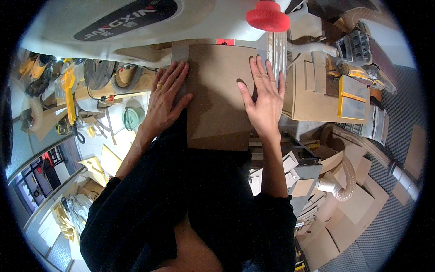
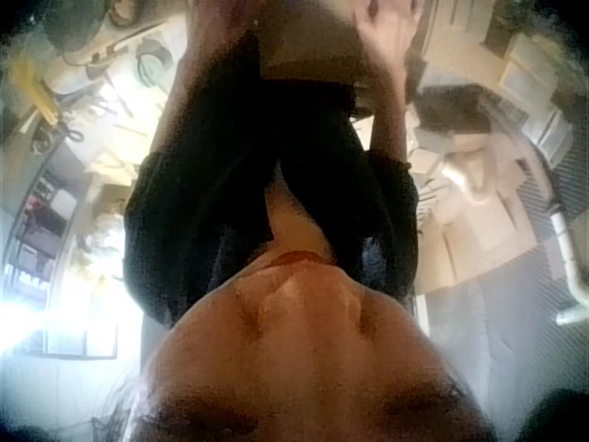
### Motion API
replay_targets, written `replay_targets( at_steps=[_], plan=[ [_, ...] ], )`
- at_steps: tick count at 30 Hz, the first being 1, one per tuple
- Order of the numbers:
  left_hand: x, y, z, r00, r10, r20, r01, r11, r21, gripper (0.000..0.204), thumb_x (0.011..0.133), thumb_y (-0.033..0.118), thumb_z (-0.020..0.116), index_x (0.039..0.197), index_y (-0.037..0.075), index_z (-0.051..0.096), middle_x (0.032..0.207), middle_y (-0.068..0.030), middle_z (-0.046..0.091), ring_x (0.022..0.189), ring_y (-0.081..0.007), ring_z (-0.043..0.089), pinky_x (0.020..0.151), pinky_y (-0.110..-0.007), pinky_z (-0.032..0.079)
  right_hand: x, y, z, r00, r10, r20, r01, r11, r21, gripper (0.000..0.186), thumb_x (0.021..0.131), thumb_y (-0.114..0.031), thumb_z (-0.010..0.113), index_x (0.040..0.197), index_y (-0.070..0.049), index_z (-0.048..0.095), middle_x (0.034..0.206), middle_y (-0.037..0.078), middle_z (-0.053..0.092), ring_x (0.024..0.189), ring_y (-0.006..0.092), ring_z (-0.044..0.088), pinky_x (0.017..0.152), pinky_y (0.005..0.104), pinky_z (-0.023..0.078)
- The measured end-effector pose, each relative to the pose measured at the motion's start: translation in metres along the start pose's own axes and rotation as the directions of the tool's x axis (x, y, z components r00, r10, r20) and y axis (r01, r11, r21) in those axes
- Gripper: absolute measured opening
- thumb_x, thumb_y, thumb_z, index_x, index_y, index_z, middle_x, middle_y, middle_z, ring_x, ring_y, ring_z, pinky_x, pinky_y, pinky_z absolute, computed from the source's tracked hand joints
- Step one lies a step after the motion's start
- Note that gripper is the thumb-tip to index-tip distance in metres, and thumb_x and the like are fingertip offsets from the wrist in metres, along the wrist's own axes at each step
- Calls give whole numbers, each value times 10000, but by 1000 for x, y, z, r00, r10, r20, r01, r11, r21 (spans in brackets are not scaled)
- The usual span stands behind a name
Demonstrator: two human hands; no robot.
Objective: The person cuts a rectangular piece of wood using shears, then measures and marks it with a ruler and pen. They proceed to cut the wood on a table saw and finally file the edges of the piece while sitting on the floor.
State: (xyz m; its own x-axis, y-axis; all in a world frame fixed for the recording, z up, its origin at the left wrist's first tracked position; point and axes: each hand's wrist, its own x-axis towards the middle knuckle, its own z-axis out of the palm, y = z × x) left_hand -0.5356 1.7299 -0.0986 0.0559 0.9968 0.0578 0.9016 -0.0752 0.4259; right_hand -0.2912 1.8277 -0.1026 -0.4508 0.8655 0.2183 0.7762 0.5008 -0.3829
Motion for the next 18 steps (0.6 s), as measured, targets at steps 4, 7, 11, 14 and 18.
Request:
replay_targets(
  at_steps=[4, 7, 11, 14, 18],
  plan=[
    [0, 0, 0, 1000, -2, 3, 2, 1000, -5, 642, 932, 391, 499, 1463, 94, 296, 1501, -93, 316, 1418, -244, 217, 1166, -443, 101, 0, 0, 0, 1000, 3, 3, -3, 1000, -3, 576, 895, -408, 578, 1397, -157, 449, 1406, 73, 471, 1350, 245, 377, 1139, 467, 162],
    [-1, -2, 4, 1000, 3, 0, -3, 1000, 1, 642, 932, 390, 499, 1464, 96, 294, 1501, -89, 316, 1418, -243, 216, 1167, -442, 100, -1, 2, 1, 1000, -6, 2, 6, 1000, -12, 574, 897, -406, 574, 1400, -160, 444, 1415, 70, 461, 1353, 245, 372, 1140, 469, 160],
    [0, -1, 2, 1000, 0, 2, 0, 1000, -1, 639, 937, 407, 477, 1468, 108, 287, 1506, -87, 308, 1420, -242, 210, 1170, -446, 93, 0, 1, 0, 1000, 2, 7, -2, 1000, 0, 573, 900, -401, 571, 1404, -163, 438, 1423, 67, 451, 1356, 245, 366, 1140, 468, 159],
    [0, -2, 3, 1000, -2, 8, 2, 1000, -12, 639, 945, 449, 437, 1475, 133, 272, 1515, -81, 289, 1424, -242, 197, 1174, -452, 78, -1, 1, 1, 1000, 7, 4, -7, 1000, 8, 568, 901, -398, 570, 1402, -163, 440, 1421, 66, 454, 1356, 244, 367, 1140, 466, 159],
    [0, -2, 4, 1000, 0, 8, 0, 1000, -2, 638, 947, 449, 435, 1475, 130, 273, 1515, -79, 289, 1424, -247, 198, 1173, -452, 80, -1, 1, 1, 1000, 5, -1, -5, 1000, 5, 562, 903, -398, 569, 1398, -162, 447, 1415, 67, 461, 1354, 240, 371, 1141, 460, 160]
  ],
)
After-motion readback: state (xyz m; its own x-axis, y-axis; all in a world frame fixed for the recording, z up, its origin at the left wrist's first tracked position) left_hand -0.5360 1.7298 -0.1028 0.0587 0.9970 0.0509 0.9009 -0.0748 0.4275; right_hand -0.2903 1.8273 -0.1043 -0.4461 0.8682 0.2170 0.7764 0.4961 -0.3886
